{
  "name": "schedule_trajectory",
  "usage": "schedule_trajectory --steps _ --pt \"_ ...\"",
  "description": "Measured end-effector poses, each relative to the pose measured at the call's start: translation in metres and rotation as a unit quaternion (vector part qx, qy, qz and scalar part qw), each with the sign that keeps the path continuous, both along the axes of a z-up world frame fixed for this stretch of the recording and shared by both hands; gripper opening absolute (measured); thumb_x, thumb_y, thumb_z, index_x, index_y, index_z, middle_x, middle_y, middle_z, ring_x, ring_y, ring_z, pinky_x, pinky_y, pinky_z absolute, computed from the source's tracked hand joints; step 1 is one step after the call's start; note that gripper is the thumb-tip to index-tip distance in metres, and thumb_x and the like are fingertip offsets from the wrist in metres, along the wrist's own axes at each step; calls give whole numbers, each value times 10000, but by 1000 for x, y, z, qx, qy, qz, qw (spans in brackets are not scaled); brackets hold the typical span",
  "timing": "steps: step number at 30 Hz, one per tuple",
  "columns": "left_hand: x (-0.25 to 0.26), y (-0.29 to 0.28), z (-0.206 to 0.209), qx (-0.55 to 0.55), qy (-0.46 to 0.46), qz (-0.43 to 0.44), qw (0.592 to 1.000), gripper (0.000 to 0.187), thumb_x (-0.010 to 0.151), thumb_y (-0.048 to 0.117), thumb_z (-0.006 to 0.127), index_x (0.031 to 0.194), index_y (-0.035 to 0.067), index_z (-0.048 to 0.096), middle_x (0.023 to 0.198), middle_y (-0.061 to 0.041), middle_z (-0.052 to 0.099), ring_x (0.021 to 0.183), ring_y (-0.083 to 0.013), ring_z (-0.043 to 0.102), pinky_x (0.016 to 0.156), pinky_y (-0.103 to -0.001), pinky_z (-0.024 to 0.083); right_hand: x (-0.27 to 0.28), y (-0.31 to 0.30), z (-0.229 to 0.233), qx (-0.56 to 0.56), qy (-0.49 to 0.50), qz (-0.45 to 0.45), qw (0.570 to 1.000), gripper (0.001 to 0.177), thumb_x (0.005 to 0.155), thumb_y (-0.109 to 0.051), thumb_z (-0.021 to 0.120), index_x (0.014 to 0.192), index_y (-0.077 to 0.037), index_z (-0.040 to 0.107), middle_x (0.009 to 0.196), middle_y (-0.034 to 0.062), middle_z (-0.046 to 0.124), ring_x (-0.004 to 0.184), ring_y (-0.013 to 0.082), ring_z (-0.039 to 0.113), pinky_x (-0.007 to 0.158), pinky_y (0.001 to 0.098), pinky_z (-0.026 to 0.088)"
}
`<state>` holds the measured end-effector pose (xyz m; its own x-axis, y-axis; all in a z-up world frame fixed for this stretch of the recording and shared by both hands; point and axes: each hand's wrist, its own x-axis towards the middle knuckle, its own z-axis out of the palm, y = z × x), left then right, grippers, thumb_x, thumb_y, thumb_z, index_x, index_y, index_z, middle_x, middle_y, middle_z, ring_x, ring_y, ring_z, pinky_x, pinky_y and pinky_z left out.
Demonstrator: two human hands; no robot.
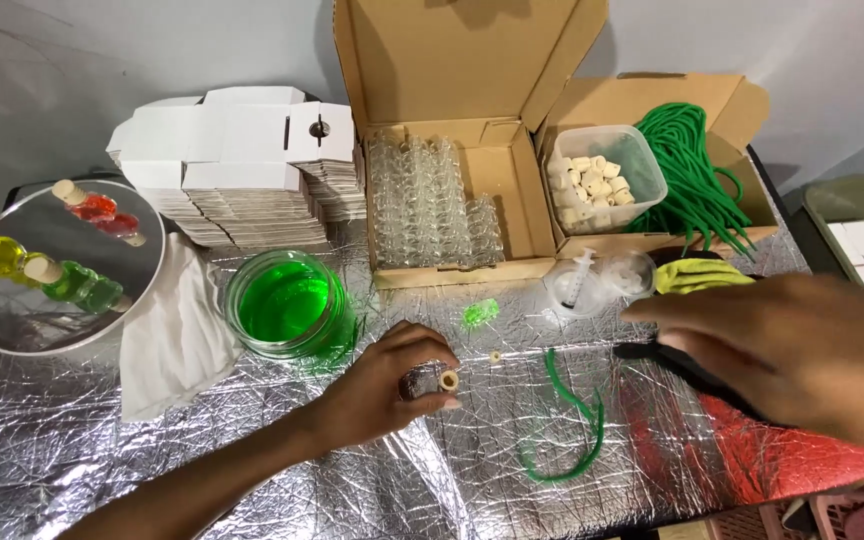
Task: Assembling decorative cord and bead hangers for perfume bottles by threading components together.
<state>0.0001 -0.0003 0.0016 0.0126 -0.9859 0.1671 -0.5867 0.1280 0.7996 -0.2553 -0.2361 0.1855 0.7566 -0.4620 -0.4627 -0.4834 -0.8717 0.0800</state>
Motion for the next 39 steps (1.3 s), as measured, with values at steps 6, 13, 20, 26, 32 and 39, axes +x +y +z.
schedule_trajectory --steps 6,13,20,26,32,39 --pt "-1 -2 5 -6 20 4 1000 453 770 356 847 1119 120 682 1134 -66 683 1122 -242 611 952 -377 492 11 22 -20 123 122 -16 985 551 1010 -415 442 1524 -586 346 1585 -219 424 1323 100 652 1173 457 504" --pt "-2 -3 4 -15 0 2 1000 392 895 376 729 1155 93 651 1140 -92 663 1129 -260 593 958 -407 482 8 27 -85 139 138 -26 980 221 1013 -520 497 1016 -306 547 942 -83 682 865 200 686 740 417 472" --pt "-9 -5 5 -25 -45 11 999 404 977 405 622 1190 63 594 1085 -124 634 1072 -280 561 909 -413 468 17 46 -100 219 13 -216 951 209 969 -380 617 1159 -303 579 980 -100 857 802 76 792 758 280 596" --pt "-27 -18 0 -57 -211 -8 976 347 1008 243 630 1254 -1 629 1153 -200 677 1036 -306 651 861 -412 589 9 38 -112 229 -18 -201 952 166 952 -345 642 1108 -294 659 924 -95 793 861 58 744 799 244 559" --pt "-36 -22 12 -55 -268 -8 962 622 971 456 664 1347 -27 561 1242 -210 621 1138 -322 593 976 -435 526 5 27 -61 168 -14 -302 938 341 980 -323 580 1316 -301 629 1199 -43 800 1100 96 795 989 270 682" --pt "-25 -5 5 -22 -275 -3 961 232 991 222 683 1095 17 714 964 -129 637 938 -238 597 806 -349 568 -48 -18 -63 -5 -379 49 924 207 862 -31 682 1057 -74 739 1000 88 739 830 169 718 806 290 594"
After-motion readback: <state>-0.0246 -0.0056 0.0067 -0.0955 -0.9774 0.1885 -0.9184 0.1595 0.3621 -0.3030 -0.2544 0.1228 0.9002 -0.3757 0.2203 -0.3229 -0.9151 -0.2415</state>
